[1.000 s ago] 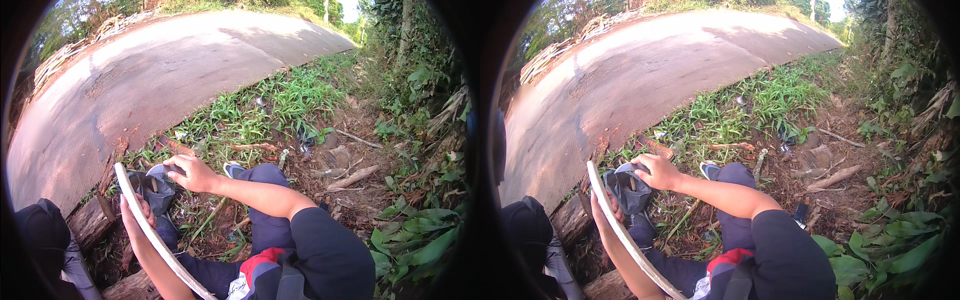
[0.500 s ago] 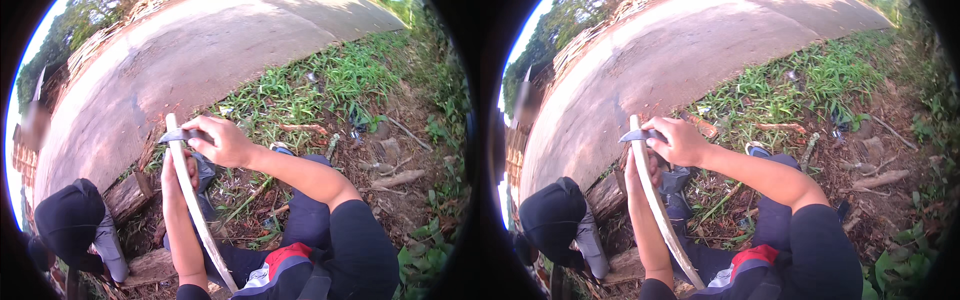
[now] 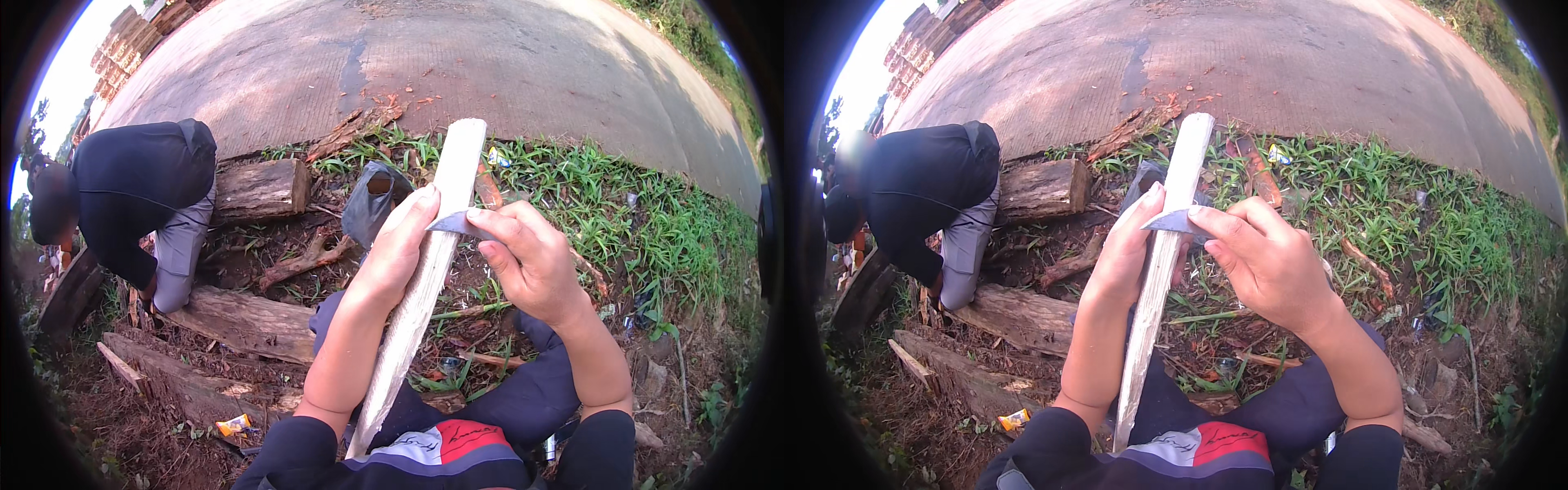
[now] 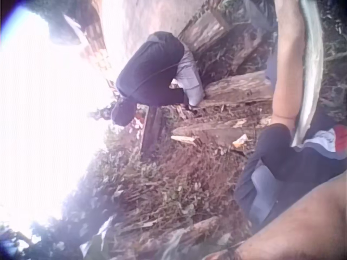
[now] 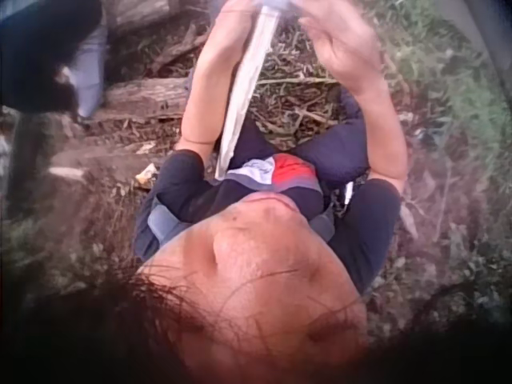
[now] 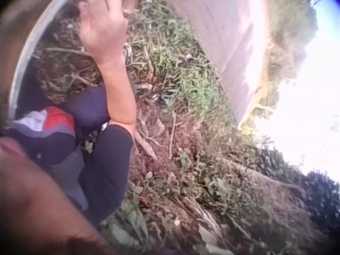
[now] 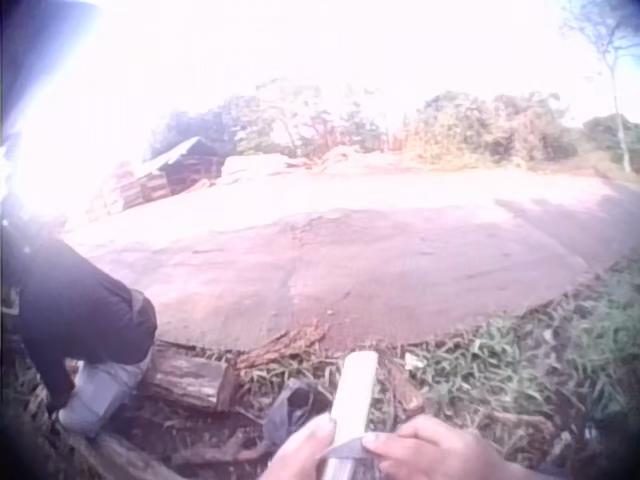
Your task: The person sits on the ground and uses a knife to shave a long piece of wood, removing thin strips of material. Another person is visible in the background working on a log.
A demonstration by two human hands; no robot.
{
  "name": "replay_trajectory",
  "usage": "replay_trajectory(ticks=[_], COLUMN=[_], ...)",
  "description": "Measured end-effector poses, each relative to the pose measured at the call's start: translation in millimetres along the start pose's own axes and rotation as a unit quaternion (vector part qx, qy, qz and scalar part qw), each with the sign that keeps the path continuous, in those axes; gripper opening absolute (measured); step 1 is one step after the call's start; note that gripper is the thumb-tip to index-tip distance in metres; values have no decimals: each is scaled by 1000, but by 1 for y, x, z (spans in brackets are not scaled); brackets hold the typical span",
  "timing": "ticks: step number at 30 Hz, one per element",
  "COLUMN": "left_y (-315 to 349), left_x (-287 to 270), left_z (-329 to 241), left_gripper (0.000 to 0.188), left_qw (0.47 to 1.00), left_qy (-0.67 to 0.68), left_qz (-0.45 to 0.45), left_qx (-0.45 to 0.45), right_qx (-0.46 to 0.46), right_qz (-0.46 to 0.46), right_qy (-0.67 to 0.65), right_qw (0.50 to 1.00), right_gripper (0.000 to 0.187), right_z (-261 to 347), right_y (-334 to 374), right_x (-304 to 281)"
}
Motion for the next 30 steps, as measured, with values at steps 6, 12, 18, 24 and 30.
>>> replay_trajectory(ticks=[6, 12, 18, 24, 30], left_y=[4, 12, 8, 10, 5], left_x=[1, 14, 20, 32, 32], left_z=[2, -4, 2, 15, 14], left_gripper=[46, 43, 45, 42, 45], left_qw=[999, 991, 995, 994, 997], left_qy=[-24, -128, -96, -110, -37], left_qz=[26, -5, 26, 24, 63], left_qx=[-6, 46, 21, 6, -1], right_qx=[-16, 93, 10, 74, 50], right_qz=[-3, -86, 26, -117, -92], right_qy=[-26, -26, -28, -85, -88], right_qw=[1000, 992, 999, 987, 991], right_gripper=[28, 24, 31, 24, 24], right_z=[-9, -34, -6, -41, -45], right_y=[-5, 6, 15, 12, 13], right_x=[-10, -50, -16, -47, -50])
Point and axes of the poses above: each hand's wrist, its own y-axis away from the middle knuckle, its own x-axis out of the palm, z = x × y, the point moved 8 cm from there along -y, towards the middle knuckle, and after that the axes turned 7 degrees about z, right-handed, at the moved point
